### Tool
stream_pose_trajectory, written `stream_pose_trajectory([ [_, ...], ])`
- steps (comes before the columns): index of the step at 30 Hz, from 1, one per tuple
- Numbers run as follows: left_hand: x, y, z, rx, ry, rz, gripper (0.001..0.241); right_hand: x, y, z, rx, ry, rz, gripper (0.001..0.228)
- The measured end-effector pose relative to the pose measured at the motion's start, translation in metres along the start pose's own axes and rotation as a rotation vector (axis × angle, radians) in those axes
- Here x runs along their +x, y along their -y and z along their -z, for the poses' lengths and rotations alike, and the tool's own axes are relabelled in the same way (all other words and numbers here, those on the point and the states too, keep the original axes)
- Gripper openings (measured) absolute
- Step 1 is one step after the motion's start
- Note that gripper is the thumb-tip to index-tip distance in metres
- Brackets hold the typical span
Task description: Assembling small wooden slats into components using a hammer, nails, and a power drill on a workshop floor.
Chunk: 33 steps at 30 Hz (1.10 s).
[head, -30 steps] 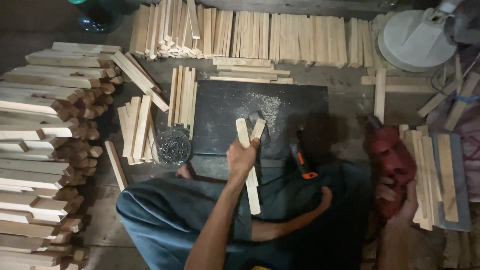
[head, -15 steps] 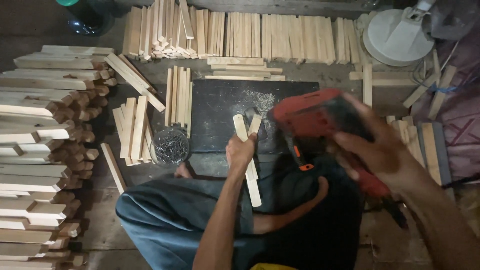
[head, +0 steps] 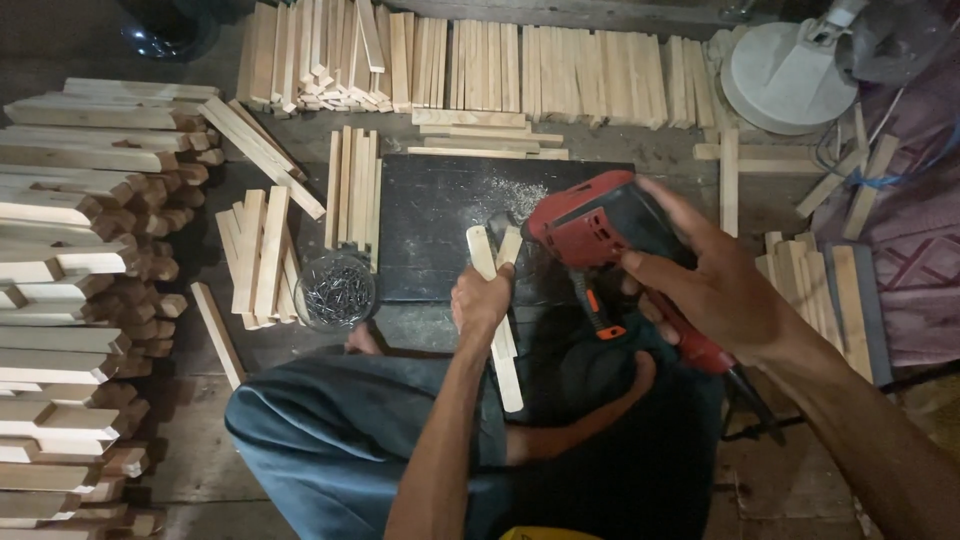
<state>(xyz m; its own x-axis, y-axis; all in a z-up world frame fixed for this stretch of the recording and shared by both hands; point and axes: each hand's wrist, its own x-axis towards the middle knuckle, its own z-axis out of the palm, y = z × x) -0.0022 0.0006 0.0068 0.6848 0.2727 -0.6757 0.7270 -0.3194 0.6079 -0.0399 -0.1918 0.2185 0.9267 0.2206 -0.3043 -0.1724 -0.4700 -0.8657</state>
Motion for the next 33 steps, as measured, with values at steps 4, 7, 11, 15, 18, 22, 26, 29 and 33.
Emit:
stream_pose_trajectory([
  [4,0.009,0.006,-0.005,0.016,-0.009,-0.012,0.061,0.001,-0.001,0.0,0.023,0.002,-0.014,0.085],
  [7,0.007,0.004,-0.004,0.003,-0.014,-0.004,0.061,0.0,0.0,-0.001,0.04,0.0,0.003,0.083],
  [11,0.004,0.001,-0.002,-0.001,0.002,0.018,0.061,0.0,0.002,-0.003,0.04,-0.003,-0.009,0.083],
  [15,0.0,-0.001,0.0,-0.018,0.002,0.009,0.056,0.001,0.003,-0.002,-0.004,-0.017,-0.098,0.086],
  [18,0.005,0.002,-0.002,-0.009,-0.002,-0.005,0.062,0.004,0.012,-0.001,-0.036,0.039,-0.085,0.088],
  [22,0.007,0.004,-0.002,0.018,0.014,-0.027,0.063,0.007,0.041,-0.004,-0.09,0.032,-0.24,0.085],
  [26,0.011,0.009,-0.004,-0.016,0.011,-0.055,0.061,0.022,0.036,0.001,-0.153,0.09,-0.205,0.085],
  [29,0.006,0.002,0.0,-0.045,0.02,-0.064,0.061,0.028,0.047,-0.003,-0.239,0.134,-0.2,0.082],
  [33,0.006,0.002,0.002,-0.045,0.039,-0.067,0.054,0.036,0.07,-0.014,-0.378,0.114,-0.419,0.08],
])
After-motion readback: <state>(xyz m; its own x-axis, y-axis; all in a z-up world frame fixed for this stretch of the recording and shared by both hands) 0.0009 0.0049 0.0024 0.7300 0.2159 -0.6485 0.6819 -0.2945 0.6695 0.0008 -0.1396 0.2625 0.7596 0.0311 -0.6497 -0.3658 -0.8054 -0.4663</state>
